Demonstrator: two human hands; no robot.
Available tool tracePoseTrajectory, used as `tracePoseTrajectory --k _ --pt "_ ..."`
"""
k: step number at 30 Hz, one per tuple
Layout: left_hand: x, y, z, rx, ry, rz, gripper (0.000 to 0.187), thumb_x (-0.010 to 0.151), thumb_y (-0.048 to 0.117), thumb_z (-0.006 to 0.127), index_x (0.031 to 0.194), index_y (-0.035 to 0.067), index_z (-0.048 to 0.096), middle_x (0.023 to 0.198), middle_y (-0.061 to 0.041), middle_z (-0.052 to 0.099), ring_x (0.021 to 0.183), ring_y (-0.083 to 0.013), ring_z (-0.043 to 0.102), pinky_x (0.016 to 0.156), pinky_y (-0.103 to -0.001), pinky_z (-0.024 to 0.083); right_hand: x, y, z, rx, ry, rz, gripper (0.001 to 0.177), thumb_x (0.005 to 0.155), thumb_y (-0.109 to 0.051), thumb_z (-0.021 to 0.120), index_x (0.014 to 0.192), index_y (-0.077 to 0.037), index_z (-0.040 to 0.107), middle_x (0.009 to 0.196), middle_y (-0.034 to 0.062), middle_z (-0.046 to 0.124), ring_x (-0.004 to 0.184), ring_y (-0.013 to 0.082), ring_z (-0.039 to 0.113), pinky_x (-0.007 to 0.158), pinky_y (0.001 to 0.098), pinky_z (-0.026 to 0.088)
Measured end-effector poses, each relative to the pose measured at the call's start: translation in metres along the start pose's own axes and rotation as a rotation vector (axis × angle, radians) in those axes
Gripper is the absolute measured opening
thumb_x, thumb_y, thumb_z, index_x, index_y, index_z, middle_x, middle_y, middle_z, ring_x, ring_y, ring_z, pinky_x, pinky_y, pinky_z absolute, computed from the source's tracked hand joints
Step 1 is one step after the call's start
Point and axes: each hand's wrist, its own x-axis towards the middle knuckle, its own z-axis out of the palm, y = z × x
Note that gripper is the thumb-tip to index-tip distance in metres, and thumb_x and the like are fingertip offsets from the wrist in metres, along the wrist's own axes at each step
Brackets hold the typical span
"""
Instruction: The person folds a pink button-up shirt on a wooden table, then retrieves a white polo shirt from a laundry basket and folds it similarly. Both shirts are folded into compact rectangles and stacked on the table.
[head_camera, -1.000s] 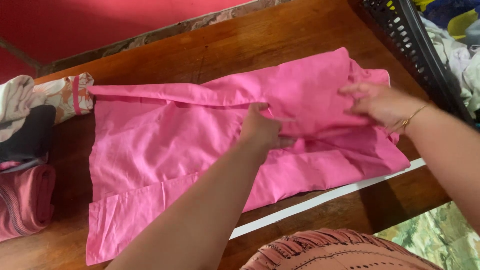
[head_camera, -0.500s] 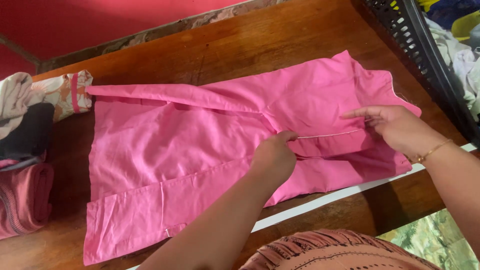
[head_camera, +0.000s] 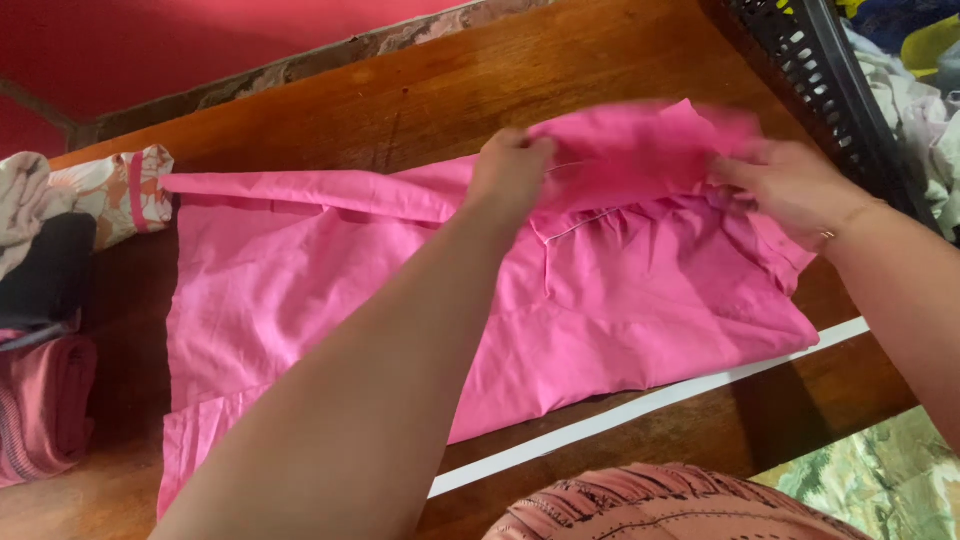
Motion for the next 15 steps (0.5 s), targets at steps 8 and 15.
tracePoseTrajectory --k 8,15 --pt "-0.048 0.051 -0.011 0.316 0.151 -0.182 0.072 0.086 0.000 0.066 0.150 0.014 0.036 0.101 -0.009 0.073 0.098 -0.0249 0.074 0.088 -0.038 0.059 0.005 -0.007 0.006 -0.107 0.133 -0.120 0.011 0.104 -0.013 0.067 0.108 -0.005 0.075 0.092 0.0091 0.071 0.068 0.0153 0.052 0.062 0.0283 0.042" --pt "-0.061 0.057 -0.014 0.481 0.046 -0.153 0.073 0.090 0.011 0.062 0.154 0.021 0.027 0.110 -0.016 0.072 0.101 -0.0356 0.072 0.090 -0.050 0.057 0.013 0.024 0.017 -0.429 0.087 -0.057 0.023 0.096 -0.024 0.071 0.109 -0.007 0.079 0.108 0.0167 0.074 0.084 0.0300 0.068 0.079 0.0419 0.055"
